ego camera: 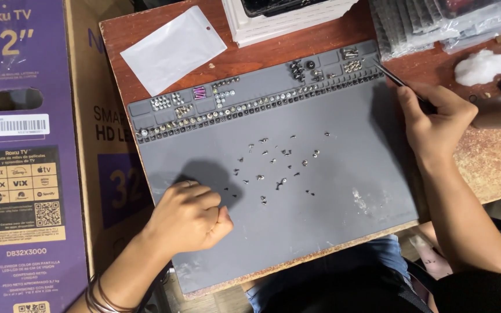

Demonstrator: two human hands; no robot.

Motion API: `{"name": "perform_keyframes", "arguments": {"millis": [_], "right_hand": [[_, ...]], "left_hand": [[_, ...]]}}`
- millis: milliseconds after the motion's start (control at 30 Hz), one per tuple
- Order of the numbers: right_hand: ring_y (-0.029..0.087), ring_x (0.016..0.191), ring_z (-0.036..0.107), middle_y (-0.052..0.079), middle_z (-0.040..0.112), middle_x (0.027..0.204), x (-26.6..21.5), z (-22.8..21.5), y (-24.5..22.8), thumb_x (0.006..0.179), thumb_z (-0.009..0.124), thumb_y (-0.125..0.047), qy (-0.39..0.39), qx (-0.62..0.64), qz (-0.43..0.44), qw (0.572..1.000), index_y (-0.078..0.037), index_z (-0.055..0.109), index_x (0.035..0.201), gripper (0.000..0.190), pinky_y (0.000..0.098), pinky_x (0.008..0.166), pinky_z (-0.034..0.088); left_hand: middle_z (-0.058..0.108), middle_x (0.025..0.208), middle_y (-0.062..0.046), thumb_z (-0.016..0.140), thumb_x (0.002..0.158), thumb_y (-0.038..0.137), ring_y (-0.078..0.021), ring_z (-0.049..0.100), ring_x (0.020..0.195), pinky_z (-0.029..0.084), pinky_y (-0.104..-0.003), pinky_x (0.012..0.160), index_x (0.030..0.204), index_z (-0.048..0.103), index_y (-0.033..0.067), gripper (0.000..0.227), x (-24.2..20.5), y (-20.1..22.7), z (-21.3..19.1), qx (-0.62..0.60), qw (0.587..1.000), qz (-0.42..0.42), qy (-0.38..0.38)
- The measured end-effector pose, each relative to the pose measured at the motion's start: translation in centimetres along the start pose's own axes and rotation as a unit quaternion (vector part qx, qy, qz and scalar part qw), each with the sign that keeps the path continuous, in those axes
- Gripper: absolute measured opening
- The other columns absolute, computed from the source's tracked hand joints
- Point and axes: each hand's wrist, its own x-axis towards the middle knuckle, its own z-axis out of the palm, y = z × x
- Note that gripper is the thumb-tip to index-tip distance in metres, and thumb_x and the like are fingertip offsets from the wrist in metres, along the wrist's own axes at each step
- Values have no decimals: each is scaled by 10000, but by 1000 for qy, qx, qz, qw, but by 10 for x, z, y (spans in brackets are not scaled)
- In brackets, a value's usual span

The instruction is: The person uses tweezers to pick up small screws from a gray mat and place them into a compartmentalized organizer tray. The person repeatedly transfers screws one by one from the scattered pile into the tray slots.

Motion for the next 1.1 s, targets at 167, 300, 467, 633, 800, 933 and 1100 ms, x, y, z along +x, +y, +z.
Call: {"name": "perform_keyframes", "arguments": {"millis": [167,300,467,633,800,933,1100], "right_hand": [[193,639,566,156,657,812,-19,-4,-9,954,655,-115,-61,0,-60,996,64,696,924,186,299,602,407],[155,534,624,105,675,716,-37,7,-10,780,678,-69,-182,124,-161,962,-16,671,801,58,225,519,550],[137,401,503,55,592,543,-33,16,-22,741,697,-92,-192,169,-184,949,-25,699,781,78,240,419,426],[147,317,424,57,519,435,-25,24,-47,734,686,-53,-182,193,-208,942,-11,704,733,45,244,345,361],[137,317,417,48,510,436,-22,25,-53,765,664,-65,-179,192,-223,939,-2,695,739,76,236,341,355],[146,312,416,51,510,431,-21,28,-56,764,667,-61,-186,190,-224,938,2,690,726,77,237,335,358],[128,305,390,41,497,421,-21,29,-57,772,658,-64,-188,190,-226,937,-8,694,730,79,223,327,338]], "left_hand": [[246,441,14,492,768,116,-163,327,374,320,-305,391,464,287,123,366,0,-1,1,5,1000,-3,7],[253,447,11,495,769,117,-170,335,381,338,-309,402,460,293,120,369,-1,-2,2,8,1000,-4,3],[297,401,5,495,755,103,-161,345,351,356,-278,385,376,369,115,400,6,-4,-2,-17,1000,12,4],[343,371,-10,501,737,103,-165,365,329,375,-255,375,323,447,102,417,7,-5,-3,-35,999,20,14],[344,375,-11,503,738,110,-167,369,326,377,-260,370,325,442,105,417,8,-4,-3,-35,999,27,17],[344,377,-12,509,728,101,-167,369,329,380,-257,375,327,450,101,406,7,-5,-2,-33,999,30,16],[346,384,-14,504,738,104,-176,376,332,382,-265,378,331,444,99,412,7,-4,-3,-30,999,32,21]]}}
